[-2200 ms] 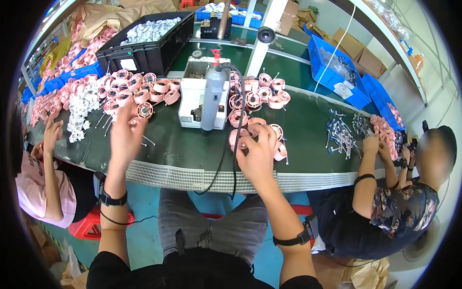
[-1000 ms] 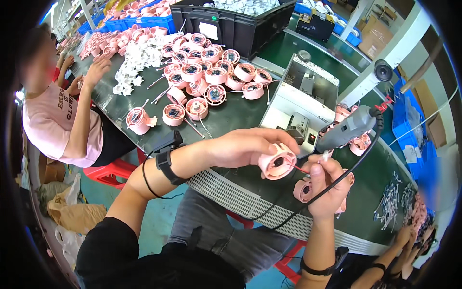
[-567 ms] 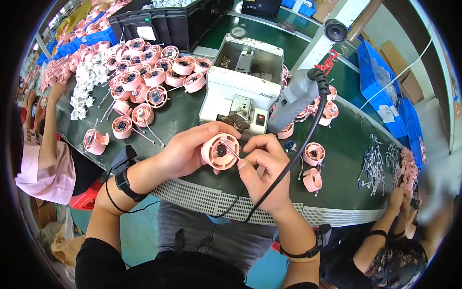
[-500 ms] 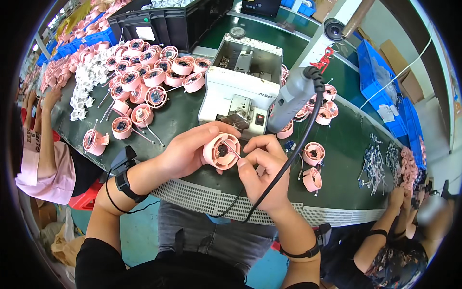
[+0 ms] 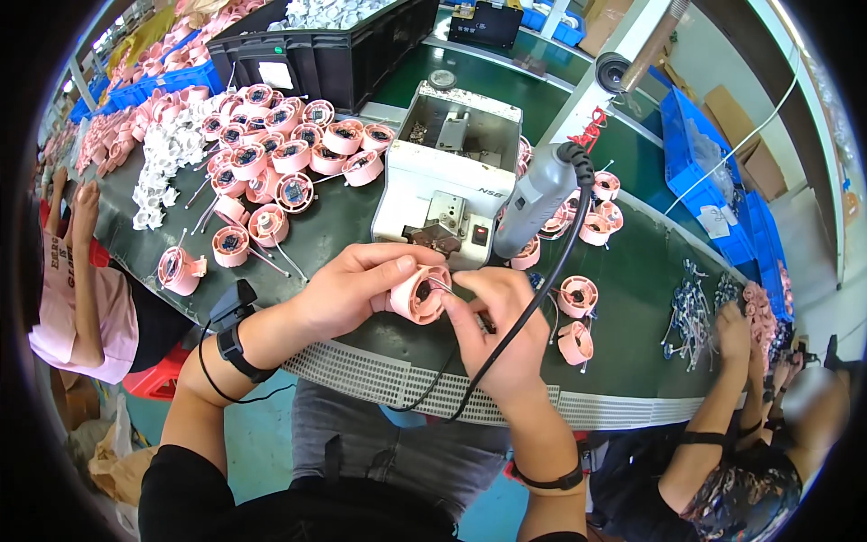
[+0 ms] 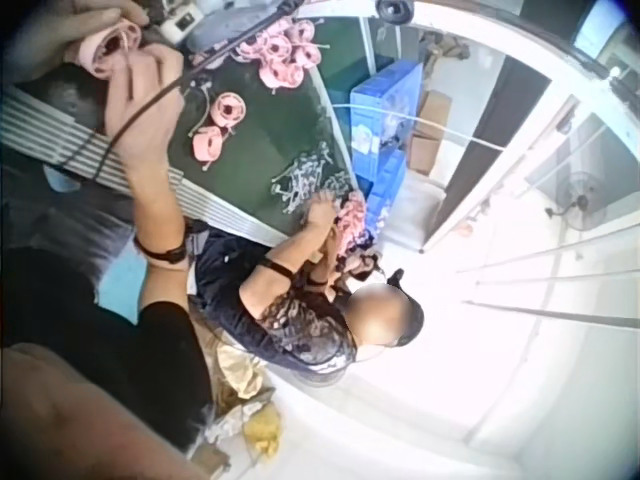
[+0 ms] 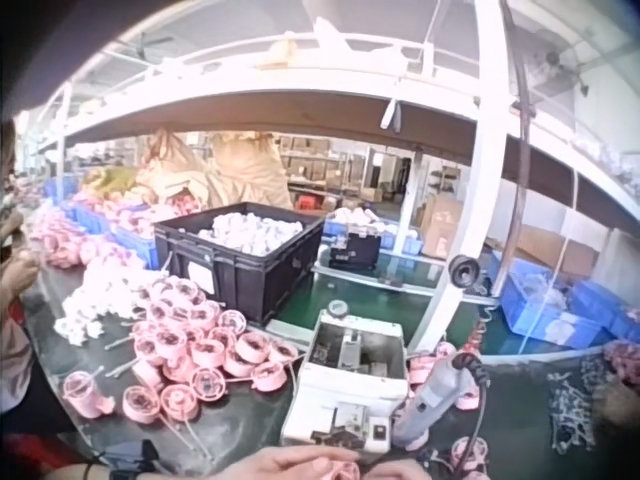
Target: Connect wires to plastic electronic components using a handheld electric tool on an assembly line.
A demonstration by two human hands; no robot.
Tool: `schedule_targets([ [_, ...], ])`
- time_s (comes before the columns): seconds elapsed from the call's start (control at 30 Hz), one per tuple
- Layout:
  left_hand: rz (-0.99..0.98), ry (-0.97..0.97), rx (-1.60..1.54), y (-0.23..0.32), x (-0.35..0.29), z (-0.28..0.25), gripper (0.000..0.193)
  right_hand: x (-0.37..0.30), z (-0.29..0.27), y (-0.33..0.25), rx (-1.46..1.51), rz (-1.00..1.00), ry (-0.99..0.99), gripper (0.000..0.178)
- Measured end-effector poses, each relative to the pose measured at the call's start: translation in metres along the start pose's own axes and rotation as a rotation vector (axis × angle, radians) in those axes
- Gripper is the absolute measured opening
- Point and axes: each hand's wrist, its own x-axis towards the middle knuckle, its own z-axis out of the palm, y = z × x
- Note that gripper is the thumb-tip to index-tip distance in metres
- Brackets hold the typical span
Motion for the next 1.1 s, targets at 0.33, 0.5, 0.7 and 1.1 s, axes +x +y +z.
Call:
schedule_targets([
  [0.33,0.266,0.018,0.084,-0.009,-0.001,0.003,0.028,-0.006,-0.009,0.009,0.353,0.150,0.166,0.017],
  [0.5,0.478,0.026,0.152,-0.010,0.000,0.002,0.026,-0.002,-0.012,0.010,0.249,-0.032,0.005,0.029],
  [0.7,0.593,0.008,0.244,-0.011,-0.003,0.007,0.030,0.000,-0.010,0.017,0.223,-0.090,0.025,0.020],
  [1.1,0.284,-0.158,0.202,-0.012,-0.006,0.015,0.053,-0.010,-0.001,0.006,0.425,0.193,-0.007,0.023],
])
